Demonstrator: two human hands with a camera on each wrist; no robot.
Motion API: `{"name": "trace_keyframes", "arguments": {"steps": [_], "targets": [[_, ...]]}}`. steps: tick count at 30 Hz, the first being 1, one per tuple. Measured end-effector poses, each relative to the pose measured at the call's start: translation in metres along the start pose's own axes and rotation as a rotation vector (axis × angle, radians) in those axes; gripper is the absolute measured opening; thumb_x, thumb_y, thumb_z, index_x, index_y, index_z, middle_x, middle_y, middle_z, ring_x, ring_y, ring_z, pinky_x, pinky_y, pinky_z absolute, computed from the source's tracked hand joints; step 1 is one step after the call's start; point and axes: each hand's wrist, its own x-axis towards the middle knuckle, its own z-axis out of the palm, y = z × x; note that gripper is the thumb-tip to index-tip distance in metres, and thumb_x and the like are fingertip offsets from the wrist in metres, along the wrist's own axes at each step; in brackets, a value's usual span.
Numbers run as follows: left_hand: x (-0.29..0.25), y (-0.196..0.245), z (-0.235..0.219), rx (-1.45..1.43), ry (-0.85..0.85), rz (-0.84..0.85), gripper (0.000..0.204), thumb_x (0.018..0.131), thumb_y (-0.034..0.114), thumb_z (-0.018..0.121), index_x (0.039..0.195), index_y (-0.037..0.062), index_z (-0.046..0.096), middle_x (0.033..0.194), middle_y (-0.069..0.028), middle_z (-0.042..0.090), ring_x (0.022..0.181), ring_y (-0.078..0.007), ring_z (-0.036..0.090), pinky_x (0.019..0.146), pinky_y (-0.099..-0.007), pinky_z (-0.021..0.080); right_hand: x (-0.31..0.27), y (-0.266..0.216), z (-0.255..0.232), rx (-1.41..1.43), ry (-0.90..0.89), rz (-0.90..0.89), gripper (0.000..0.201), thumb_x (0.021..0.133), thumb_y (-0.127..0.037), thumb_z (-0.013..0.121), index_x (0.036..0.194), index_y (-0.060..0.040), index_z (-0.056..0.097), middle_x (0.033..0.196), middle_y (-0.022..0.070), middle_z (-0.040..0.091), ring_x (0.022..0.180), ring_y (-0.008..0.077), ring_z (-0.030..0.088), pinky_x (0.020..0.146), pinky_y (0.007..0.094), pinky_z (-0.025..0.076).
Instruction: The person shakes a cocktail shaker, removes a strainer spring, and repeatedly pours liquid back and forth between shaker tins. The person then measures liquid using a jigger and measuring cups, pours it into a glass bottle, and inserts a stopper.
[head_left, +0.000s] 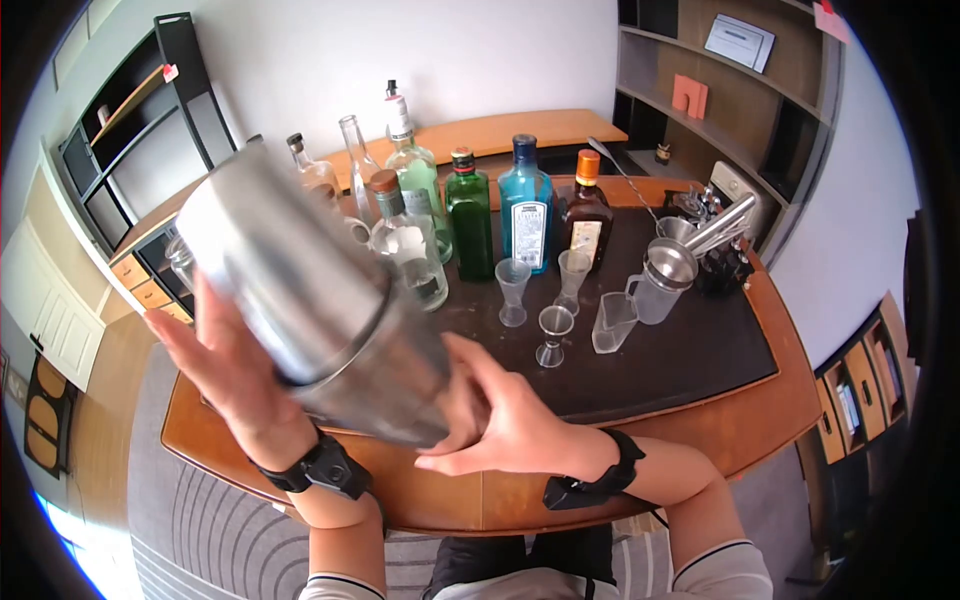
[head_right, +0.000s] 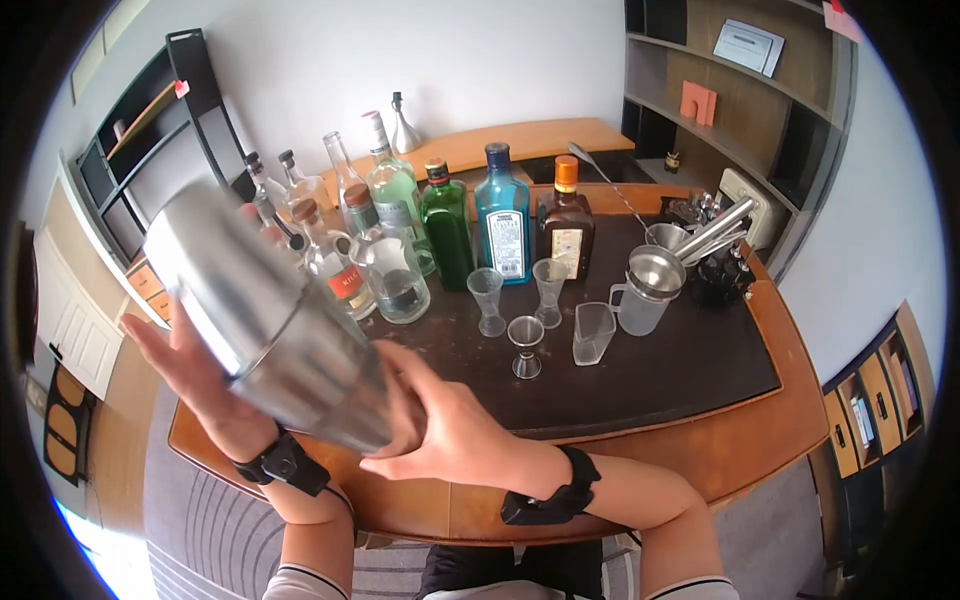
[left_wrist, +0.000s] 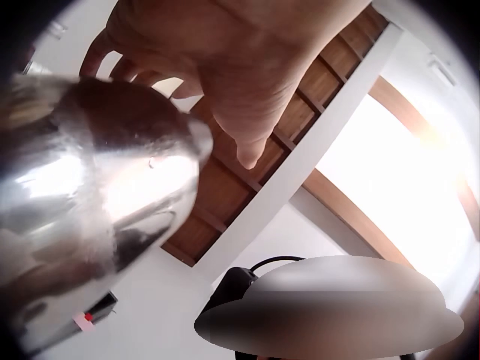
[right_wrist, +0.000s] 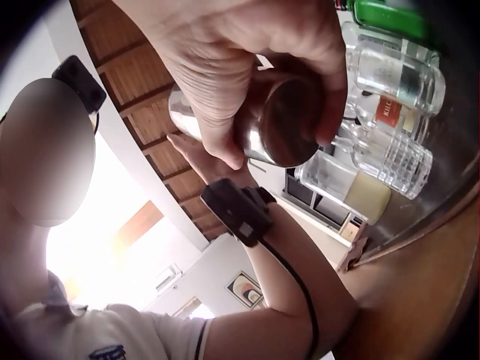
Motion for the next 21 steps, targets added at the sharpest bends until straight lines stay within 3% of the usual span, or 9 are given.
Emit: {"name": "trace_keyframes", "arguments": {"steps": [3, 4, 8, 10, 12, 14, 16, 17, 21], "targets": [[-0.021, 0.012, 0.04, 0.096, 0.093, 0.02, 0.074, 0.101, 0.06, 0.039, 0.154, 0.0089, 0.035, 0.127, -0.0269, 0.062, 0.097, -0.028, 0.071, 0.08, -0.0335, 0.06, 0.003, 0.001, 0.009, 0.037, -0.038, -0.102, 0.105, 0.071, -0.023, 0.09, 0.155, -0.0067, 0.029, 0.127, 0.0227, 0.063, 0.109, 0.0341, 0.068, 0.095, 0.0372, 0.051], [-0.025, 0.017, 0.026, 0.076, -0.093, 0.019, 0.081, 0.098, 0.06, 0.047, 0.158, 0.0088, 0.027, 0.135, -0.0224, 0.054, 0.115, -0.0304, 0.061, 0.103, -0.0408, 0.052, 0.002, -0.001, 0.01, 0.092, -0.062, -0.117, 0.104, 0.071, -0.023, 0.09, 0.155, -0.0071, 0.029, 0.127, 0.0225, 0.063, 0.11, 0.0351, 0.068, 0.095, 0.0376, 0.051], [-0.016, 0.065, -0.017, 0.045, -0.671, 0.038, 0.112, 0.081, 0.069, 0.06, 0.161, 0.0105, 0.009, 0.147, -0.0177, 0.044, 0.121, -0.0296, 0.056, 0.115, -0.0634, 0.034, -0.006, -0.002, 0.008, 0.016, -0.081, -0.231, 0.105, 0.068, -0.021, 0.09, 0.154, -0.0065, 0.031, 0.136, 0.0234, 0.057, 0.117, 0.0402, 0.063, 0.096, 0.0428, 0.051], [-0.011, 0.062, -0.016, 0.079, -0.739, 0.11, 0.105, 0.085, 0.068, 0.053, 0.161, 0.0095, 0.011, 0.147, -0.0177, 0.044, 0.116, -0.0292, 0.057, 0.117, -0.0627, 0.032, -0.007, 0.004, 0.014, 0.099, -0.08, -0.165, 0.1, 0.067, -0.02, 0.089, 0.15, -0.0026, 0.035, 0.135, 0.0233, 0.055, 0.116, 0.0416, 0.061, 0.094, 0.0442, 0.051], [-0.015, 0.044, -0.004, 0.035, -0.455, 0.053, 0.096, 0.09, 0.065, 0.046, 0.16, 0.0072, 0.015, 0.149, -0.0183, 0.042, 0.119, -0.0307, 0.055, 0.117, -0.0625, 0.032, -0.004, 0.013, 0.019, 0.003, -0.01, -0.274, 0.093, 0.067, -0.02, 0.089, 0.143, 0.0011, 0.04, 0.128, 0.0229, 0.059, 0.111, 0.0427, 0.062, 0.092, 0.0445, 0.052], [-0.02, 0.021, 0.022, 0.1, 0.076, 0.044, 0.093, 0.094, 0.066, 0.04, 0.159, 0.0033, 0.017, 0.157, -0.021, 0.032, 0.144, -0.0378, 0.036, 0.119, -0.0622, 0.028, -0.001, 0.015, 0.02, 0.05, 0.035, -0.273, 0.086, 0.067, -0.02, 0.089, 0.136, 0.0032, 0.044, 0.122, 0.0225, 0.06, 0.107, 0.0432, 0.063, 0.09, 0.0445, 0.052], [-0.017, 0.023, -0.009, -0.065, -0.591, 0.1, 0.087, 0.097, 0.064, 0.037, 0.16, 0.0073, 0.016, 0.159, -0.0217, 0.028, 0.148, -0.0393, 0.03, 0.121, -0.0607, 0.025, -0.002, 0.01, 0.017, 0.124, 0.0, -0.24, 0.087, 0.067, -0.02, 0.088, 0.137, 0.002, 0.042, 0.121, 0.0232, 0.06, 0.108, 0.0427, 0.063, 0.091, 0.0447, 0.052], [-0.011, 0.032, -0.018, -0.074, -0.601, 0.093, 0.087, 0.097, 0.064, 0.037, 0.16, 0.0073, 0.016, 0.159, -0.0217, 0.028, 0.148, -0.0393, 0.03, 0.121, -0.0607, 0.025, -0.006, 0.005, 0.02, 0.111, -0.004, -0.261, 0.088, 0.068, -0.021, 0.088, 0.138, 0.0009, 0.041, 0.118, 0.0243, 0.061, 0.108, 0.0433, 0.062, 0.09, 0.0453, 0.051], [0.012, 0.089, -0.027, -0.077, -0.904, -0.612, 0.081, 0.099, 0.068, 0.02, 0.16, 0.0144, 0.02, 0.161, -0.0165, 0.031, 0.147, -0.0367, 0.034, 0.121, -0.058, 0.028, -0.01, 0.001, 0.021, 0.177, -0.134, -0.196, 0.088, 0.069, -0.019, 0.085, 0.14, 0.0003, 0.038, 0.119, 0.0249, 0.06, 0.108, 0.0451, 0.061, 0.089, 0.0464, 0.051]]}}
